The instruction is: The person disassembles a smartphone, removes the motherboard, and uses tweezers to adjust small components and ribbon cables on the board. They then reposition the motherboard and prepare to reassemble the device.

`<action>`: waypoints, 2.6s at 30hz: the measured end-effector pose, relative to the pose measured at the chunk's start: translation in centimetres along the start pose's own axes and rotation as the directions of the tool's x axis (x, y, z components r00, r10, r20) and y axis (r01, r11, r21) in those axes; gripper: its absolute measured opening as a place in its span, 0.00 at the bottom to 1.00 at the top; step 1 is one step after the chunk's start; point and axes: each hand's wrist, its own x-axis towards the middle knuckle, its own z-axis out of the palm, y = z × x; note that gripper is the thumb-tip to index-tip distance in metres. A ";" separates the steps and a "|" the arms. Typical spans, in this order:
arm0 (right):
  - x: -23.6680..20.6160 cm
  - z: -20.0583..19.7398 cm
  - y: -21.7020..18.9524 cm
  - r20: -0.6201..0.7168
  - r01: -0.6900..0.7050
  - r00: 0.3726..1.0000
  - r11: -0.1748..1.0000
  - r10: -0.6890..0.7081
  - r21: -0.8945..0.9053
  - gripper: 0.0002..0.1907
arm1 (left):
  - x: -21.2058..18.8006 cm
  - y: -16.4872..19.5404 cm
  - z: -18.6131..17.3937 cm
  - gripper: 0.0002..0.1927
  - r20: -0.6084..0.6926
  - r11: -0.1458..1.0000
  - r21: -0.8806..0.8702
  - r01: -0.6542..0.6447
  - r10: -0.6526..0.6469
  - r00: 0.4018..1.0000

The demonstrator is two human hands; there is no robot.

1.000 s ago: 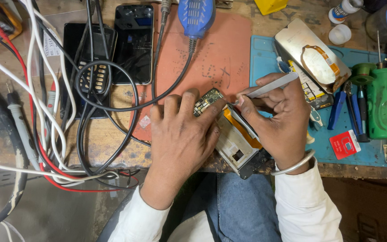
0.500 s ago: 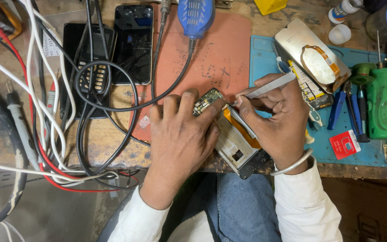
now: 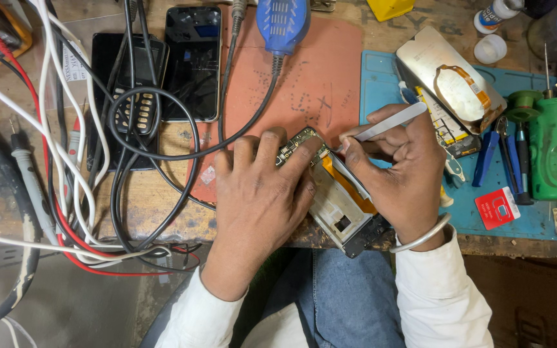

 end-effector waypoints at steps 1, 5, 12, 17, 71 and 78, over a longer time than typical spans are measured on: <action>0.0 0.0 0.0 0.001 0.007 1.000 1.000 -0.007 -0.003 0.20 | 0.0 0.0 0.0 0.25 -0.004 1.000 0.000 -0.006 0.006 1.000; 0.2 0.1 -0.2 0.003 0.002 1.000 1.000 -0.002 0.010 0.20 | 0.0 -0.1 0.0 0.23 -0.002 1.000 0.006 -0.016 0.016 1.000; -0.2 -0.4 1.0 -0.032 -0.039 0.999 0.997 0.041 0.059 0.17 | 0.0 0.1 0.1 0.22 -0.022 1.000 0.021 -0.017 0.017 1.000; 0.7 -1.7 2.1 0.070 -0.096 0.994 0.979 0.085 0.177 0.05 | 0.0 -0.1 0.2 0.21 -0.008 1.000 0.010 -0.018 0.018 1.000; 9.7 -1.6 -2.0 0.527 -0.546 0.576 0.774 0.625 -0.322 0.13 | -0.4 -0.7 -0.1 0.19 -0.131 0.985 -0.170 0.016 -0.039 0.991; 8.7 -1.6 -1.9 0.465 -0.545 0.639 0.787 0.613 -0.289 0.16 | -0.6 -0.7 0.1 0.20 -0.105 0.985 -0.170 0.032 -0.050 0.993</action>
